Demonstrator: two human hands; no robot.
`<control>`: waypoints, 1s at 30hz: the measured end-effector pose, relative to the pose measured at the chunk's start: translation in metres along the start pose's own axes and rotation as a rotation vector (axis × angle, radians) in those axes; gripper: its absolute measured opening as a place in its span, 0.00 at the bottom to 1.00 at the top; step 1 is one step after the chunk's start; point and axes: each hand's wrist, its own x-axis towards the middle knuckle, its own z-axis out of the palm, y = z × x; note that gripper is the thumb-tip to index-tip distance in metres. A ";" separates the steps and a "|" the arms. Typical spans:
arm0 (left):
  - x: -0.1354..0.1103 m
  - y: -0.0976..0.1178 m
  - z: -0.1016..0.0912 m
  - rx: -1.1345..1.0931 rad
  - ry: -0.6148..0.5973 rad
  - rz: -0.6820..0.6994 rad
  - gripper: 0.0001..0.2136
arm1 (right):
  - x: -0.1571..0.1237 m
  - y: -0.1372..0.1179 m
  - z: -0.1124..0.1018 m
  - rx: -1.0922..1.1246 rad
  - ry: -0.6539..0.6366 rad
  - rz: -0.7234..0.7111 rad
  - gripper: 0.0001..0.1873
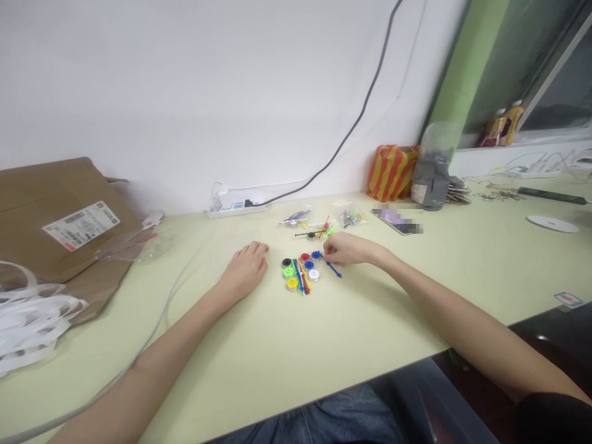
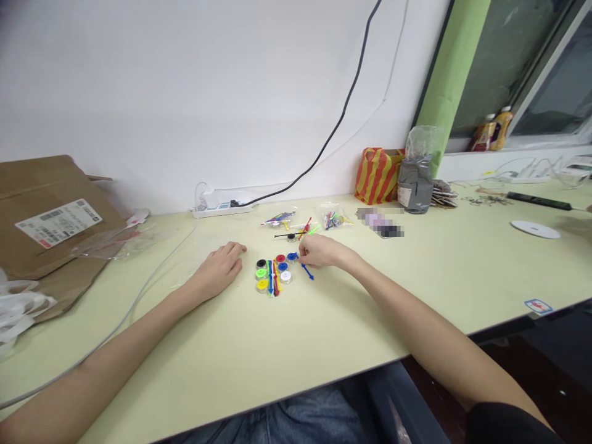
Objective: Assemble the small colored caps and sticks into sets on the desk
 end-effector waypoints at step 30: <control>0.001 0.001 -0.001 0.010 -0.018 0.005 0.17 | 0.021 0.029 0.012 -0.117 0.498 0.085 0.14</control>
